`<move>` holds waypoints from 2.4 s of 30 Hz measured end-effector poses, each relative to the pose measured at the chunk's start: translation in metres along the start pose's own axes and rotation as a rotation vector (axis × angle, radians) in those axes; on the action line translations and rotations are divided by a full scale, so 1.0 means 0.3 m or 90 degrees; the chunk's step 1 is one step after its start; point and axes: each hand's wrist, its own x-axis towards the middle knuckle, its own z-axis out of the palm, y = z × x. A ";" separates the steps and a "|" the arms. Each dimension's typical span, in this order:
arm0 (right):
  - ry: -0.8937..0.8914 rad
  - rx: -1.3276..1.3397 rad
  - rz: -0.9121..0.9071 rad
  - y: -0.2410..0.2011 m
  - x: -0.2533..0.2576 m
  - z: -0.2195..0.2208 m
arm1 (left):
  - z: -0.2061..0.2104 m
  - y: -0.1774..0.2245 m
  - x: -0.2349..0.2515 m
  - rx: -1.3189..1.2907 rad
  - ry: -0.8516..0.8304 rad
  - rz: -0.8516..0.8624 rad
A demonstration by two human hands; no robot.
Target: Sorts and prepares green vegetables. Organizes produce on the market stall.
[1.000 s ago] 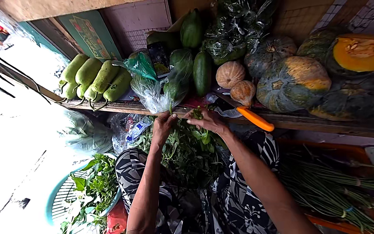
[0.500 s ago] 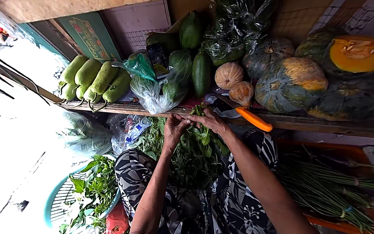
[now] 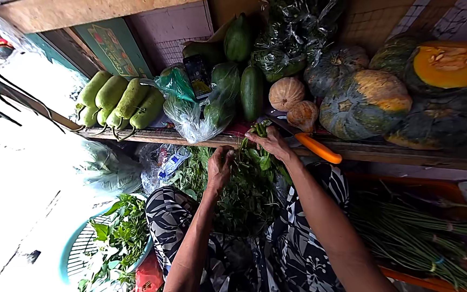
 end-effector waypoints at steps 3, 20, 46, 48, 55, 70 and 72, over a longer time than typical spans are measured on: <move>0.008 0.034 -0.008 0.002 0.000 0.009 | 0.004 0.009 0.013 -0.045 0.005 -0.006; 0.146 0.142 -0.003 0.013 0.009 0.005 | -0.014 0.021 0.044 -0.366 0.135 -0.079; 0.060 0.229 -0.122 0.008 -0.012 0.009 | -0.032 0.101 0.065 0.263 -0.123 -0.019; 0.058 0.218 -0.124 0.005 -0.013 0.011 | -0.025 0.116 0.065 0.309 -0.098 -0.032; 0.101 0.206 -0.087 -0.004 -0.016 0.024 | 0.009 0.136 0.036 0.342 -0.070 -0.093; 0.170 0.247 -0.068 -0.024 -0.015 -0.029 | -0.026 -0.010 0.008 0.308 -0.100 -0.138; 0.149 0.226 -0.050 -0.029 -0.024 -0.029 | -0.053 -0.041 0.000 0.382 -0.156 -0.229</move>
